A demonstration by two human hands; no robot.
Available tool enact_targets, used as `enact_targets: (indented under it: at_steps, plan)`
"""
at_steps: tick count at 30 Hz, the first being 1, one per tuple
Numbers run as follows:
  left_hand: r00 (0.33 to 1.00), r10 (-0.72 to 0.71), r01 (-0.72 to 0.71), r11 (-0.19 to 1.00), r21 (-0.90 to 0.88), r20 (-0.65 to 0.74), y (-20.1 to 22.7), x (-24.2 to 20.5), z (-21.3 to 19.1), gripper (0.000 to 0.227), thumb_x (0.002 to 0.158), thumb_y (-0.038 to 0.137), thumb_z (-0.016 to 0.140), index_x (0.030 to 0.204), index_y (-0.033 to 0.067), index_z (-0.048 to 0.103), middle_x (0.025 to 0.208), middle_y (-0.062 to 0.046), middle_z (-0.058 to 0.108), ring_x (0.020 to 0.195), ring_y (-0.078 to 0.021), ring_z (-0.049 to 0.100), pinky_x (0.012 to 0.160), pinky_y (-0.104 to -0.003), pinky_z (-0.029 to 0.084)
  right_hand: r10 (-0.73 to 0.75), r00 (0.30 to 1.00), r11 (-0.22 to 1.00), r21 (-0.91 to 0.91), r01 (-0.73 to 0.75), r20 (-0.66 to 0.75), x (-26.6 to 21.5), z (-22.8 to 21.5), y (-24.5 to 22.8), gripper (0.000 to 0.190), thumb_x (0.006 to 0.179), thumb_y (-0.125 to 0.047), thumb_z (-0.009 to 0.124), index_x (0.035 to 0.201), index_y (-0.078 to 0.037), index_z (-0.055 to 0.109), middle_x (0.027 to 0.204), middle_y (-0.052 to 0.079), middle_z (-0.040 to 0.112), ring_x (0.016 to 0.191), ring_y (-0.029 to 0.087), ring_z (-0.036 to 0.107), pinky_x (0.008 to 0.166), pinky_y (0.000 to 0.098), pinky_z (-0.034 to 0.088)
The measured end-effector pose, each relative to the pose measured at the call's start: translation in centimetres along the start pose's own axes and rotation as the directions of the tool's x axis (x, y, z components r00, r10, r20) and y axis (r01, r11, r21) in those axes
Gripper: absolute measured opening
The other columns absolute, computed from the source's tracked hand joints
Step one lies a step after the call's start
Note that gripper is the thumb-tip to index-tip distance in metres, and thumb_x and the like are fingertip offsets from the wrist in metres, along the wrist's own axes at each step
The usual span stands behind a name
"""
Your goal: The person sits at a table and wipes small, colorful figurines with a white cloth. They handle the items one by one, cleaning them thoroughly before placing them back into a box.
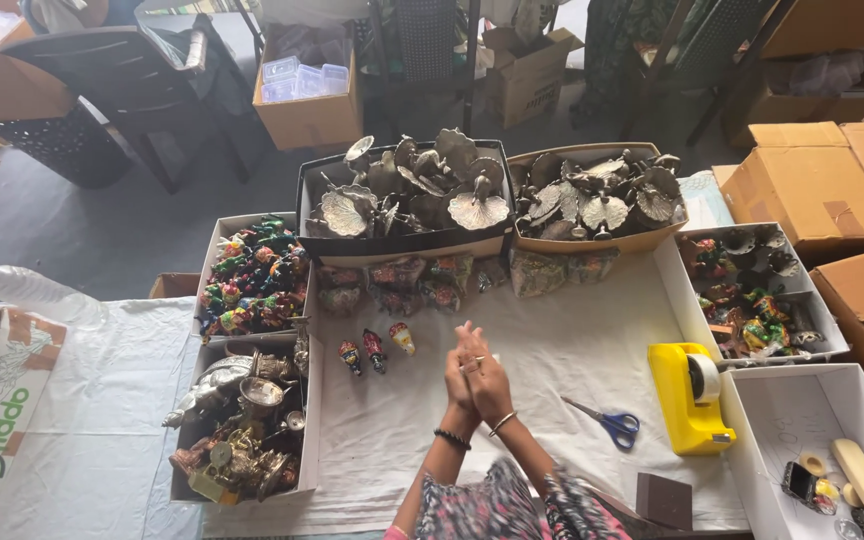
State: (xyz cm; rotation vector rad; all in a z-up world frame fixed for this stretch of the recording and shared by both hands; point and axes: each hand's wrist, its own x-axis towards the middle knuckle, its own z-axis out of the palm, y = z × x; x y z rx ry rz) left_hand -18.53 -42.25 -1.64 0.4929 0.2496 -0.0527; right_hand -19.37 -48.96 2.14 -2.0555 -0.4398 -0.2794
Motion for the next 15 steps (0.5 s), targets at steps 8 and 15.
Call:
enact_targets:
  at_steps: [8, 15]
  plan:
    - [0.985, -0.015, 0.034, 0.993, 0.11, -0.17, -1.4, -0.4, -0.3, 0.072, 0.105, 0.041, 0.043, 0.165, 0.0303, 0.005, 0.12, -0.008, 0.052, 0.105, -0.0174, 0.051, 0.096, -0.034, 0.043, 0.594, 0.799, 0.74, 0.325, -0.589, 0.095, -0.8, 0.0, 2.0, 0.047, 0.099, -0.036, 0.059, 0.134, -0.008, 0.07, 0.114, 0.015, 0.081, 0.097, 0.014, 0.071, 0.082, 0.0267, 0.056]
    - [0.988, -0.001, 0.037, 0.974, 0.225, -0.156, -3.2, -0.9, -0.2, 0.074, 0.103, 0.038, 0.047, 0.164, 0.0202, 0.009, 0.149, -0.001, 0.043, 0.125, -0.014, 0.053, 0.109, -0.031, 0.043, 0.657, 0.736, 0.268, 0.863, -0.429, 0.163, -1.2, -0.1, 3.7, 0.051, 0.106, -0.038, 0.044, 0.128, 0.004, 0.063, 0.124, 0.012, 0.072, 0.107, 0.015, 0.071, 0.091, 0.0284, 0.057]
